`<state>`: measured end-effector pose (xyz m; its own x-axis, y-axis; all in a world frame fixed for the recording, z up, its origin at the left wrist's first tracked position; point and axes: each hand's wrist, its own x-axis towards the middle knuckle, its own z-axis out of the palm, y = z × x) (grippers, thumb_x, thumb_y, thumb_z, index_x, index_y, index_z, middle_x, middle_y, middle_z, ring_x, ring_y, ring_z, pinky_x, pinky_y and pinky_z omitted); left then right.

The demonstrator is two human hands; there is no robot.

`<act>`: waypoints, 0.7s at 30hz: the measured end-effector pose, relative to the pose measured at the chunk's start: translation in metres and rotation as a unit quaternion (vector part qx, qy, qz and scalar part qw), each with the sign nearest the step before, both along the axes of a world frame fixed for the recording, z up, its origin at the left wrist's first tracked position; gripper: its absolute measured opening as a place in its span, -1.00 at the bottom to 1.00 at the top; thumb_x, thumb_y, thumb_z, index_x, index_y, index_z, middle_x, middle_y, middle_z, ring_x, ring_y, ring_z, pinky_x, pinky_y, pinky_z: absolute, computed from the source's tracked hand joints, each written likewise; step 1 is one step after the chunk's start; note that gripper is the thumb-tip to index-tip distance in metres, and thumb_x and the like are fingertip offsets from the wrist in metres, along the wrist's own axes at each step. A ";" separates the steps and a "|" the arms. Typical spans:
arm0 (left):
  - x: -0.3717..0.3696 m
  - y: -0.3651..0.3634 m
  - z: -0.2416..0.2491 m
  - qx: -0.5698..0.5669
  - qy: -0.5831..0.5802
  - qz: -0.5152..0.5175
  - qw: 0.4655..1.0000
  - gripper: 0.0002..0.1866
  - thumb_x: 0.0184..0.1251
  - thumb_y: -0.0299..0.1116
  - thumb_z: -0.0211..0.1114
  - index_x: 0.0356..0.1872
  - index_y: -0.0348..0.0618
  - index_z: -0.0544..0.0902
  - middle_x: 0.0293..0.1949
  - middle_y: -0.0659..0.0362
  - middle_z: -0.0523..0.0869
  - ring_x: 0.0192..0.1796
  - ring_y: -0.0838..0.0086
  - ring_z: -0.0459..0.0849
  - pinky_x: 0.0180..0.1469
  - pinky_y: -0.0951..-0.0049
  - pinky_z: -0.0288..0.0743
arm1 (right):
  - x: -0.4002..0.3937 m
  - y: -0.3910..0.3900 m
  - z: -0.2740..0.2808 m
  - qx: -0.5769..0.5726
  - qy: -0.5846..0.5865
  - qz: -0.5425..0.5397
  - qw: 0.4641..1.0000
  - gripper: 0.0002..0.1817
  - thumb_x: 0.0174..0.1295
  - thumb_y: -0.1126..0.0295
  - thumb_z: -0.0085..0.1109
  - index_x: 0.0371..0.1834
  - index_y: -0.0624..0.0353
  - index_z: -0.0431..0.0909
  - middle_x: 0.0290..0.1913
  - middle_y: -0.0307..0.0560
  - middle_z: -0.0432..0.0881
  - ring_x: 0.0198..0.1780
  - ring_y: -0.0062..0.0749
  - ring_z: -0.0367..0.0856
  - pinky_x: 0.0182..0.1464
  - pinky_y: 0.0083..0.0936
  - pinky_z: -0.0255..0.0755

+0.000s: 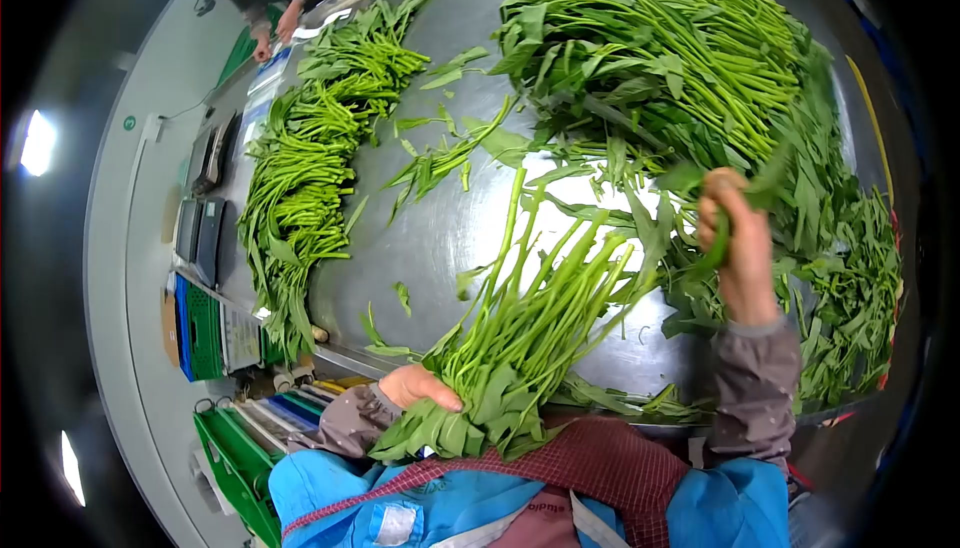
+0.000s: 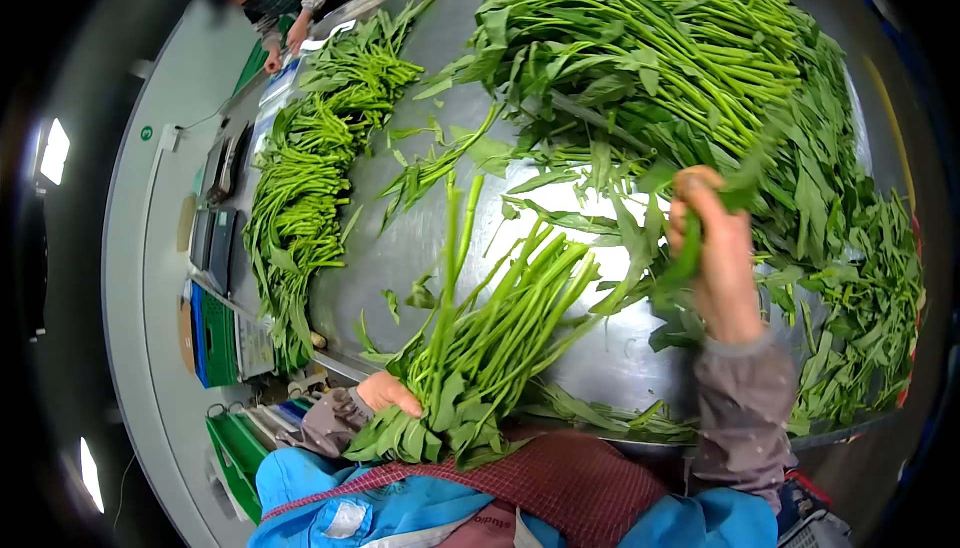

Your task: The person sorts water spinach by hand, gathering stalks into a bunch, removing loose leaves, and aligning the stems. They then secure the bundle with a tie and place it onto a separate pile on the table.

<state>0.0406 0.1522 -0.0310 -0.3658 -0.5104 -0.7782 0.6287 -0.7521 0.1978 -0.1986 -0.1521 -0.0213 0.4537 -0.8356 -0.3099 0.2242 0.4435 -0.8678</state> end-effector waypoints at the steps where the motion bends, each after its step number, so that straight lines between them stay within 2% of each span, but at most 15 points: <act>1: 0.000 -0.003 0.005 0.006 -0.019 -0.020 1.000 -0.38 -0.03 -0.57 0.26 0.17 -0.29 0.32 0.06 0.02 0.51 0.09 0.33 0.50 0.18 0.36 0.34 | -0.008 0.001 0.011 -0.012 -0.061 0.012 0.998 -0.86 0.23 0.30 -0.04 -0.32 0.13 0.39 -0.58 -0.30 0.37 -0.53 -0.80 0.29 -0.54 -0.84 0.12; 3: -0.003 -0.015 0.012 0.007 -0.031 -0.030 0.999 -0.38 -0.03 -0.57 0.27 0.17 -0.29 0.32 0.06 0.02 0.51 0.09 0.33 0.50 0.18 0.36 0.34 | -0.010 0.010 0.036 -0.118 -0.014 0.011 0.993 -0.80 0.23 0.23 -0.04 -0.31 0.14 0.37 -0.53 -0.25 0.42 -0.53 -0.76 0.30 -0.51 -0.83 0.14; 4: -0.006 -0.025 0.018 0.009 -0.056 -0.061 0.997 -0.39 -0.02 -0.56 0.28 0.16 -0.29 0.34 0.04 0.05 0.53 0.07 0.37 0.51 0.16 0.39 0.35 | -0.003 0.018 0.045 -0.216 0.022 -0.005 0.976 -0.78 0.21 0.22 -0.01 -0.29 0.16 0.38 -0.49 -0.22 0.47 -0.51 -0.73 0.34 -0.49 -0.83 0.17; 6: -0.010 -0.035 0.017 -0.010 -0.067 -0.088 0.994 -0.39 0.00 -0.61 0.28 0.17 -0.26 0.34 0.06 0.06 0.52 0.07 0.36 0.50 0.13 0.41 0.37 | 0.008 0.027 0.049 -0.360 0.058 0.066 0.929 -0.72 0.02 0.37 0.19 -0.21 0.21 0.41 -0.42 -0.19 0.53 -0.50 -0.64 0.41 -0.49 -0.73 0.28; 7: -0.013 -0.038 0.017 -0.010 -0.066 -0.088 0.994 -0.39 0.00 -0.61 0.28 0.17 -0.26 0.34 0.06 0.06 0.52 0.07 0.36 0.50 0.13 0.41 0.37 | 0.013 0.032 0.049 -0.447 0.103 0.101 0.883 -0.67 -0.06 0.43 0.25 -0.20 0.23 0.43 -0.39 -0.18 0.55 -0.50 -0.59 0.46 -0.49 -0.68 0.33; 9: -0.017 -0.044 0.018 -0.109 -0.090 -0.145 0.979 -0.30 0.05 -0.49 0.29 0.26 -0.26 0.20 0.17 0.07 0.39 0.17 0.40 0.38 0.21 0.46 0.24 | 0.025 0.047 0.047 -0.648 0.249 0.083 0.715 -0.59 -0.24 0.52 0.29 -0.22 0.24 0.46 -0.41 -0.14 0.56 -0.53 -0.44 0.51 -0.51 -0.55 0.39; 10: -0.017 -0.046 0.018 -0.116 -0.080 -0.167 0.976 -0.23 0.06 -0.48 0.29 0.30 -0.25 0.09 0.23 0.07 0.31 0.22 0.40 0.29 0.26 0.46 0.14 | 0.028 0.057 0.043 -0.662 0.309 0.114 0.674 -0.62 -0.32 0.55 0.26 -0.30 0.22 0.47 -0.49 -0.10 0.53 -0.54 -0.30 0.53 -0.53 -0.45 0.40; 11: -0.019 -0.045 0.018 -0.117 -0.079 -0.167 0.976 -0.23 0.06 -0.48 0.29 0.30 -0.25 0.09 0.23 0.07 0.31 0.22 0.40 0.29 0.26 0.46 0.14 | 0.027 0.060 0.030 -0.676 0.317 0.170 0.643 -0.64 -0.35 0.60 0.18 -0.34 0.19 0.47 -0.57 -0.09 0.48 -0.56 -0.31 0.53 -0.57 -0.42 0.37; 13: -0.021 -0.044 0.019 -0.181 -0.143 -0.217 0.949 -0.22 0.04 -0.50 0.30 0.30 -0.26 0.08 0.21 0.07 0.32 0.22 0.40 0.27 0.27 0.44 0.11 | 0.016 0.048 0.001 -0.687 0.367 0.185 0.599 -0.73 -0.28 0.61 0.14 -0.41 0.15 0.45 -0.60 -0.08 0.46 -0.57 -0.24 0.52 -0.58 -0.39 0.37; 14: -0.023 -0.041 0.023 -0.200 -0.168 -0.208 0.943 -0.26 0.02 -0.48 0.32 0.27 -0.23 0.17 0.14 0.12 0.41 0.15 0.44 0.35 0.20 0.47 0.21 | 0.005 0.026 -0.004 -0.661 0.400 0.112 0.625 -0.73 -0.23 0.59 0.13 -0.35 0.17 0.47 -0.55 -0.03 0.50 -0.54 -0.18 0.53 -0.55 -0.39 0.39; 15: -0.025 -0.038 0.027 -0.202 -0.167 -0.204 0.943 -0.26 0.02 -0.48 0.32 0.27 -0.23 0.17 0.14 0.12 0.41 0.15 0.44 0.35 0.20 0.47 0.21 | -0.011 0.002 -0.008 -0.630 0.429 0.041 0.646 -0.73 -0.17 0.57 0.12 -0.30 0.19 0.48 -0.50 0.02 0.53 -0.52 -0.12 0.54 -0.51 -0.39 0.41; 17: -0.026 -0.038 0.031 -0.295 -0.243 -0.198 0.903 -0.27 0.00 -0.49 0.31 0.25 -0.23 0.19 0.12 0.12 0.42 0.13 0.44 0.35 0.18 0.48 0.22 | -0.050 -0.028 0.001 -0.511 0.446 0.053 0.733 -0.63 -0.10 0.51 0.17 -0.12 0.23 0.46 -0.35 0.11 0.58 -0.38 -0.03 0.56 -0.36 -0.36 0.45; 19: -0.023 -0.035 0.035 -0.279 -0.259 -0.233 0.895 -0.27 -0.04 -0.46 0.32 0.23 -0.24 0.21 0.07 0.11 0.47 0.07 0.44 0.40 0.15 0.48 0.25 | -0.067 -0.017 0.016 -0.481 0.473 0.213 0.707 -0.49 -0.11 0.48 0.24 0.01 0.23 0.40 -0.18 0.14 0.57 -0.23 -0.05 0.56 -0.22 -0.32 0.42; 20: -0.023 -0.039 0.041 -0.269 -0.313 -0.287 0.865 -0.27 -0.05 -0.42 0.34 0.22 -0.24 0.22 0.03 0.10 0.50 0.04 0.44 0.43 0.12 0.48 0.27 | -0.065 -0.002 0.028 -0.483 0.513 0.239 0.668 -0.40 -0.21 0.47 0.33 0.03 0.17 0.41 -0.15 0.07 0.57 -0.15 -0.07 0.53 -0.16 -0.28 0.39; 21: -0.023 -0.042 0.045 -0.260 -0.366 -0.337 0.828 -0.27 -0.06 -0.39 0.36 0.21 -0.23 0.24 0.00 0.08 0.52 0.01 0.45 0.45 0.09 0.48 0.29 | -0.062 0.007 0.037 -0.537 0.562 0.229 0.586 -0.36 -0.27 0.45 0.37 0.03 0.11 0.42 -0.13 0.01 0.56 -0.16 -0.06 0.53 -0.16 -0.30 0.40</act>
<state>0.0173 0.1100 0.0137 -0.2321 -0.7177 -0.6566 -0.3304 -0.5767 0.7472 -0.2607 -0.1447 0.0159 0.7192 -0.6939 -0.0351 -0.6867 -0.7023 -0.1874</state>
